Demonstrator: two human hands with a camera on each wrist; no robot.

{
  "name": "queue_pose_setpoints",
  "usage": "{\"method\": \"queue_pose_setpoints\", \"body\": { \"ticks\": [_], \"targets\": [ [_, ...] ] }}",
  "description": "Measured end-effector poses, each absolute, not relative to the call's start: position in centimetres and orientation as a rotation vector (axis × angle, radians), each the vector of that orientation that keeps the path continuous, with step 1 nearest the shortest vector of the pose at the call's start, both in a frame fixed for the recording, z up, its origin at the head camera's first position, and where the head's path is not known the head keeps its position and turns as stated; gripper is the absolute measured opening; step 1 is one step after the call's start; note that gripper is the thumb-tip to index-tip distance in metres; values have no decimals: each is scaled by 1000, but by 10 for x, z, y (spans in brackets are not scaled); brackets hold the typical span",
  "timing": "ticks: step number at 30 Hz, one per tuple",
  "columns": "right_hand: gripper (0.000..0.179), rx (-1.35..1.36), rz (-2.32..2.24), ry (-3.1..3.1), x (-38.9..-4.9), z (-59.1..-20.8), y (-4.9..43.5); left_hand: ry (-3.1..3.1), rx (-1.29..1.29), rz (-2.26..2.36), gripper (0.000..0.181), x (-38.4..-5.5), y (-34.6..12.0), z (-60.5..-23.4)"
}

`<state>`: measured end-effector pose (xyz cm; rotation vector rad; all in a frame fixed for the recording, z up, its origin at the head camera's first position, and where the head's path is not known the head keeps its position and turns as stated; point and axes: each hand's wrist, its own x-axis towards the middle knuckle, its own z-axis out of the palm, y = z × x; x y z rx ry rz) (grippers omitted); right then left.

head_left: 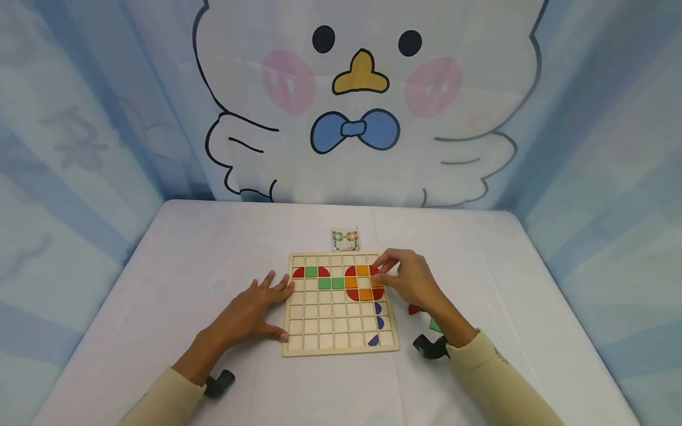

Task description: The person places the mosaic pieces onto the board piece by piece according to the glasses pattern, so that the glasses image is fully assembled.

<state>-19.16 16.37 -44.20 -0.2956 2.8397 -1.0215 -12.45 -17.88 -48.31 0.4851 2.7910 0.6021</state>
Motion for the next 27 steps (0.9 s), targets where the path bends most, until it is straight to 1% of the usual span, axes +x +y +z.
{"method": "queue_pose_setpoints", "body": {
  "ticks": [6,12,17,27],
  "targets": [
    [19,-164,-957,2885,-181,-449,204,2794,485,575,112,-125,-177,-481],
    [23,-100,-885,2901,-171,-456,234,2790,457,566,113,-125,-177,-481],
    [26,-86,-804,2874,-166,-461,245,2787,458,573,112,-125,-177,-481],
    [19,-126,-705,2885,-166,-468,250,2779,451,570,112,-125,-177,-481]
  ]
}}
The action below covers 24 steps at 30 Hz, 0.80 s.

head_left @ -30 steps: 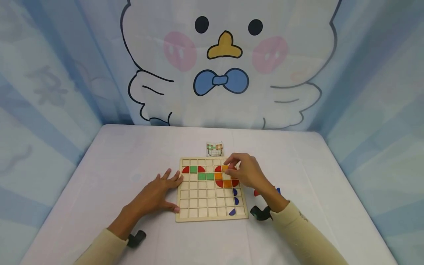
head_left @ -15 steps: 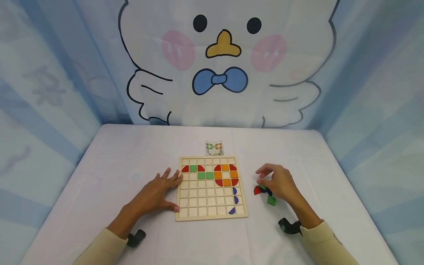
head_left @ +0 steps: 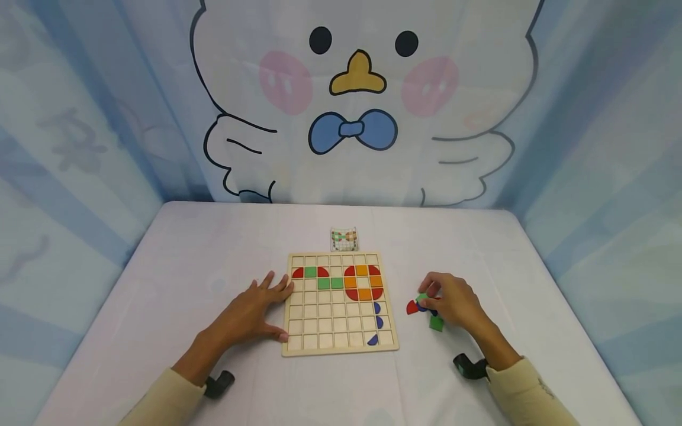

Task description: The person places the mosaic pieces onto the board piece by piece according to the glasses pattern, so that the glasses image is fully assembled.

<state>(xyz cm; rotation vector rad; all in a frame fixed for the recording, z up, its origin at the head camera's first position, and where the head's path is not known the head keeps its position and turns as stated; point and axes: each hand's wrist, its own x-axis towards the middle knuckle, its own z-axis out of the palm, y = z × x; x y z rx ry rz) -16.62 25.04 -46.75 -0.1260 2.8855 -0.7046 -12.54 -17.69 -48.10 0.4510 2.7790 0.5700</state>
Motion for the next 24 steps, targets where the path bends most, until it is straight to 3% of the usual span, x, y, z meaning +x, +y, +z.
{"method": "queue_pose_setpoints", "body": {
  "ticks": [12,24],
  "targets": [
    [10,-102,-852,2859,-170,-459,240,2786,474,591,112,-125,-178,-482],
    [11,-219,-950,2862,-178,-448,176,2802,439,604,118,-123,-178,-482]
  ]
}}
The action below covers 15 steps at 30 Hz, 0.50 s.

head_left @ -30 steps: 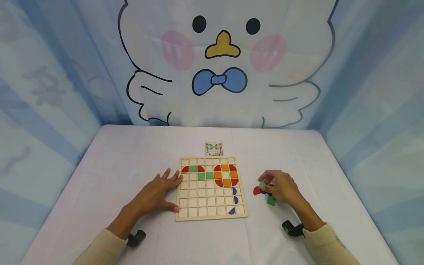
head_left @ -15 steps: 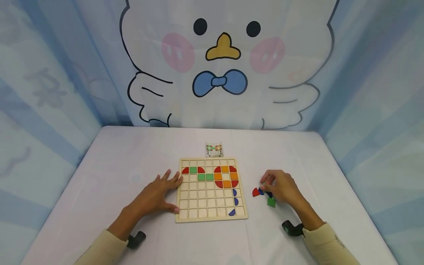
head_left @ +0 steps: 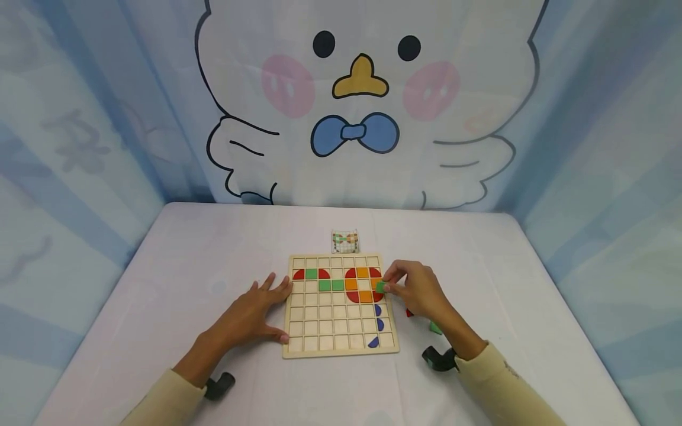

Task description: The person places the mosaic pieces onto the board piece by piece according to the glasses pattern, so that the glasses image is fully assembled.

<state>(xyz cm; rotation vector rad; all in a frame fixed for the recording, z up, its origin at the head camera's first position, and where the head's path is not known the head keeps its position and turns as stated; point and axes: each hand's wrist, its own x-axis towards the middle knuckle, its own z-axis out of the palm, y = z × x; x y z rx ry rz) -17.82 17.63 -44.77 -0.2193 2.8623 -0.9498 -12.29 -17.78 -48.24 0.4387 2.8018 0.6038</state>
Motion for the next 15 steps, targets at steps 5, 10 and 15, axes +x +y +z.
{"method": "queue_pose_setpoints", "body": {
  "ticks": [5,10,15],
  "targets": [
    [12,-314,-1027,2826,-182,-446,145,2806,416,624,122,-121,-177,-482],
    [15,-462,-1073,2791,-187,-448,116,2803,434,632,121,-122,-178,-483],
    [16,-607,-1063,2771,-195,-453,90,2794,449,638,121,-123,-179,-483]
  ]
}}
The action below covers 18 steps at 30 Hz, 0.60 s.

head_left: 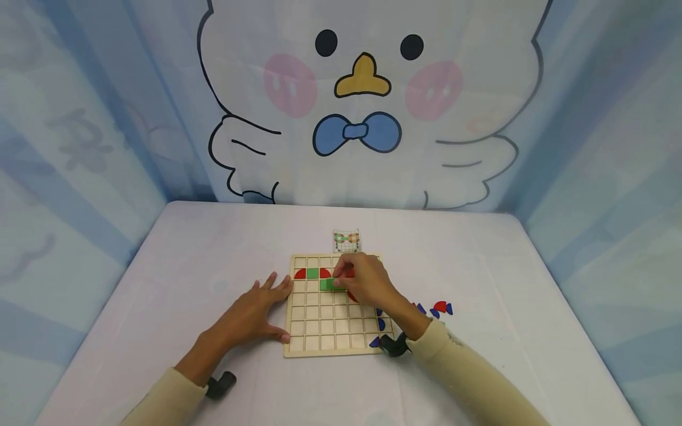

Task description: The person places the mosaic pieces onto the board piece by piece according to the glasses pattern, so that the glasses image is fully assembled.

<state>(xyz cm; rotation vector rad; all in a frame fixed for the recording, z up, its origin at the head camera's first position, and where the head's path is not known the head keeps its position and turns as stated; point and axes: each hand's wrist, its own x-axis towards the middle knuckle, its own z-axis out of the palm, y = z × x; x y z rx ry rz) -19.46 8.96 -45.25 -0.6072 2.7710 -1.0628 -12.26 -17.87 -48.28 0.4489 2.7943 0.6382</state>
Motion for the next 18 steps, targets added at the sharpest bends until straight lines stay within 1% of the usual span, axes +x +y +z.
{"method": "queue_pose_setpoints", "body": {
  "ticks": [7,18],
  "targets": [
    [15,-703,-1020,2728,-206,-459,55,2801,462,644,120,-123,-179,-482],
    [13,-669,-945,2692,-211,-469,21,2811,532,667,117,-124,-183,-484]
  ]
}}
